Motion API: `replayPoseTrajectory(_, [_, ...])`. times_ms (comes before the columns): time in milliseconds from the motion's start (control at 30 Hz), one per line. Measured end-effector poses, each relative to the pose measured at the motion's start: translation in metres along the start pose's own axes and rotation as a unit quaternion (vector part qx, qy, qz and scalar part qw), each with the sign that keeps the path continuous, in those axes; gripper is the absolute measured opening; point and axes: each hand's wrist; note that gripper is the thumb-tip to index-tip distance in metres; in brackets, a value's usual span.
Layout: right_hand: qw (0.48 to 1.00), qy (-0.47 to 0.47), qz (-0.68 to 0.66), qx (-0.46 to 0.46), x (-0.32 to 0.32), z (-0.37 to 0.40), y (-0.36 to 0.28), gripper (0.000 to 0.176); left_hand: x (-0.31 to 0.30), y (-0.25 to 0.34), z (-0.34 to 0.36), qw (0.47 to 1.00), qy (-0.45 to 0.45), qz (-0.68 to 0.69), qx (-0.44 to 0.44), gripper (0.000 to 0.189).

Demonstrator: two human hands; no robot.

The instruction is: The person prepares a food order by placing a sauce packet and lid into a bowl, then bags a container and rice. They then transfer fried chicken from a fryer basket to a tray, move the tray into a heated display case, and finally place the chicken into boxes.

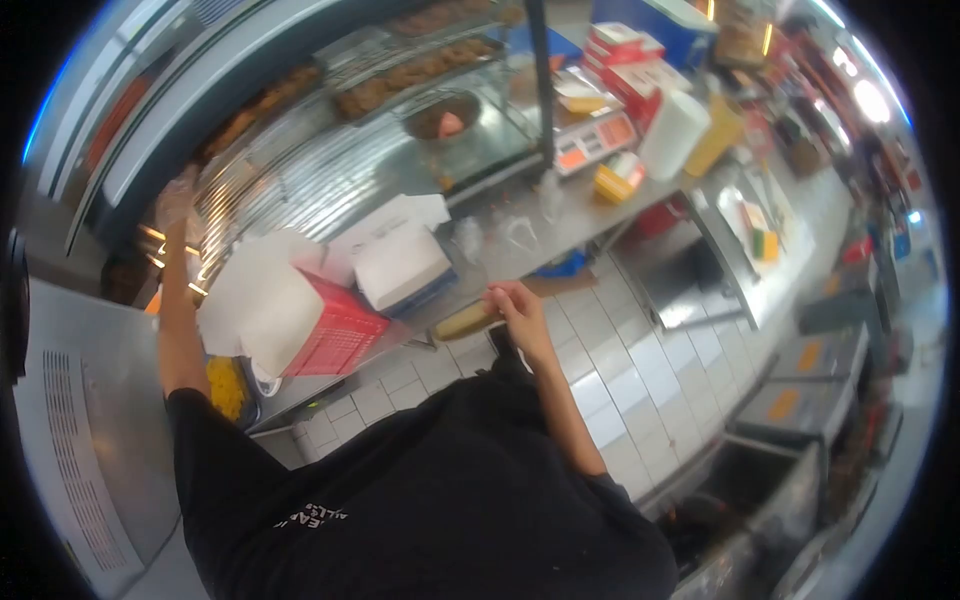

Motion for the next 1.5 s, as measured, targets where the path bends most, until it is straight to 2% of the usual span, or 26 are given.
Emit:
replayPoseTrajectory(133, [0.999, 0.007, 0.043, 0.005, 0.007, -0.004, 0.003, 0.026, -0.077, 0.045, 0.032, 0.995, -0.075, 0.026, -0.066, 0.052])
replayPoseTrajectory(167, [0.998, 0.009, 0.055, 0.003, 0.009, -0.004, 0.003, 0.026, -0.109, 0.059, 0.053, 0.991, 0.022, 0.115, -0.071, 0.042])
replayPoseTrajectory(233, [0.998, -0.002, 0.061, 0.008, 0.011, -0.004, 0.006, 0.028, -0.111, 0.052, 0.058, 0.973, 0.063, 0.221, -0.003, 0.035])
replayPoseTrajectory(333, [0.999, -0.008, 0.053, 0.011, 0.017, -0.002, 0.008, 0.028, -0.135, 0.058, 0.061, 0.994, 0.075, 0.072, 0.027, 0.023])
replayPoseTrajectory(367, [0.998, -0.008, 0.055, 0.011, 0.018, -0.003, 0.012, 0.028, -0.128, 0.058, 0.059, 0.963, 0.210, -0.058, 0.161, 0.021])
replayPoseTrajectory(433, [0.998, -0.009, 0.058, 0.016, 0.019, -0.003, 0.017, 0.028, -0.122, 0.058, 0.059, 0.878, 0.340, -0.189, 0.279, 0.021])
replayPoseTrajectory(500, [0.998, -0.012, 0.056, 0.017, 0.022, -0.005, 0.019, 0.026, -0.131, 0.063, 0.071, 0.913, 0.311, -0.006, 0.265, 0.029])
replayPoseTrajectory(533, [0.998, -0.021, 0.053, 0.017, 0.023, -0.006, 0.020, 0.025, -0.146, 0.069, 0.068, 0.893, 0.347, 0.036, 0.284, 0.032])
replayPoseTrajectory(667, [0.998, -0.036, 0.044, 0.036, 0.017, -0.011, 0.016, 0.023, -0.153, 0.079, 0.069, 0.891, 0.346, -0.009, 0.293, 0.032])
replayPoseTrajectory(733, [0.998, -0.032, 0.046, 0.035, 0.008, -0.020, 0.010, 0.024, -0.173, 0.100, 0.073, 0.885, 0.314, 0.061, 0.338, 0.037])
replayPoseTrajectory(767, [0.998, -0.013, 0.040, 0.036, 0.003, -0.023, 0.005, 0.024, -0.178, 0.117, 0.084, 0.891, 0.233, 0.261, 0.290, 0.038])
replayPoseTrajectory(833, [0.998, 0.012, 0.016, 0.060, -0.007, -0.030, -0.010, 0.025, -0.200, 0.168, 0.099, 0.847, 0.203, 0.449, 0.200, 0.037])
replayPoseTrajectory(867, [0.998, 0.013, -0.006, 0.064, -0.019, -0.036, -0.011, 0.026, -0.225, 0.201, 0.105, 0.835, 0.272, 0.448, 0.165, 0.036])
replayPoseTrajectory(900, [0.997, 0.013, -0.026, 0.068, -0.032, -0.045, -0.011, 0.027, -0.252, 0.236, 0.127, 0.723, 0.065, 0.688, -0.021, 0.035])
replayPoseTrajectory(967, [0.994, 0.031, -0.069, 0.081, -0.055, -0.060, -0.022, 0.027, -0.281, 0.291, 0.140, 0.478, -0.057, 0.872, -0.085, 0.037])
replayPoseTrajectory(1000, [0.992, 0.046, -0.069, 0.094, -0.071, -0.069, -0.026, 0.027, -0.290, 0.325, 0.146, 0.475, -0.075, 0.872, -0.093, 0.037])
replayPoseTrajectory(1067, [0.988, 0.049, -0.110, 0.100, -0.102, -0.087, -0.028, 0.025, -0.306, 0.402, 0.158, 0.223, -0.166, 0.942, -0.186, 0.041])
replayPoseTrajectory(1100, [0.986, 0.052, -0.112, 0.109, -0.120, -0.095, -0.032, 0.025, -0.310, 0.446, 0.159, 0.151, -0.206, 0.948, -0.192, 0.044])
replayPoseTrajectory(1133, [0.986, 0.050, -0.114, 0.115, -0.140, -0.107, -0.037, 0.024, -0.294, 0.491, 0.158, 0.121, -0.241, 0.950, -0.156, 0.047])
replayPoseTrajectory(1200, [0.984, 0.051, -0.104, 0.134, -0.184, -0.119, -0.047, 0.023, -0.287, 0.588, 0.147, 0.109, -0.274, 0.949, -0.110, 0.044])
replayPoseTrajectory(1267, [0.984, 0.051, -0.096, 0.140, -0.228, -0.129, -0.071, 0.023, -0.254, 0.693, 0.117, 0.220, -0.255, 0.935, -0.115, 0.039])
replayPoseTrajectory(1300, [0.986, 0.051, -0.087, 0.133, -0.245, -0.130, -0.082, 0.024, -0.244, 0.735, 0.097, 0.354, -0.245, 0.896, -0.114, 0.041])
replayPoseTrajectory(1400, [0.983, 0.086, -0.086, 0.135, -0.301, -0.138, -0.108, 0.023, -0.157, 0.830, 0.043, 0.705, -0.218, 0.672, 0.061, 0.034])
replayPoseTrajectory(1433, [0.984, 0.101, -0.070, 0.133, -0.318, -0.137, -0.116, 0.023, -0.141, 0.847, 0.034, 0.705, -0.226, 0.670, 0.054, 0.034])
replayPoseTrajectory(1467, [0.983, 0.109, -0.071, 0.130, -0.332, -0.138, -0.121, 0.023, -0.118, 0.861, 0.024, 0.782, -0.290, 0.528, 0.158, 0.035])
replayPoseTrajectory(1500, [0.982, 0.108, -0.070, 0.136, -0.345, -0.141, -0.125, 0.023, -0.088, 0.872, 0.021, 0.817, -0.313, 0.414, 0.251, 0.038])
Point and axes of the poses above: each hand's wrist, its own z-axis away from the middle knuckle, its own x-axis out of the palm, y = z × x, and after that the axes turned 11 degrees about -z, right-handed
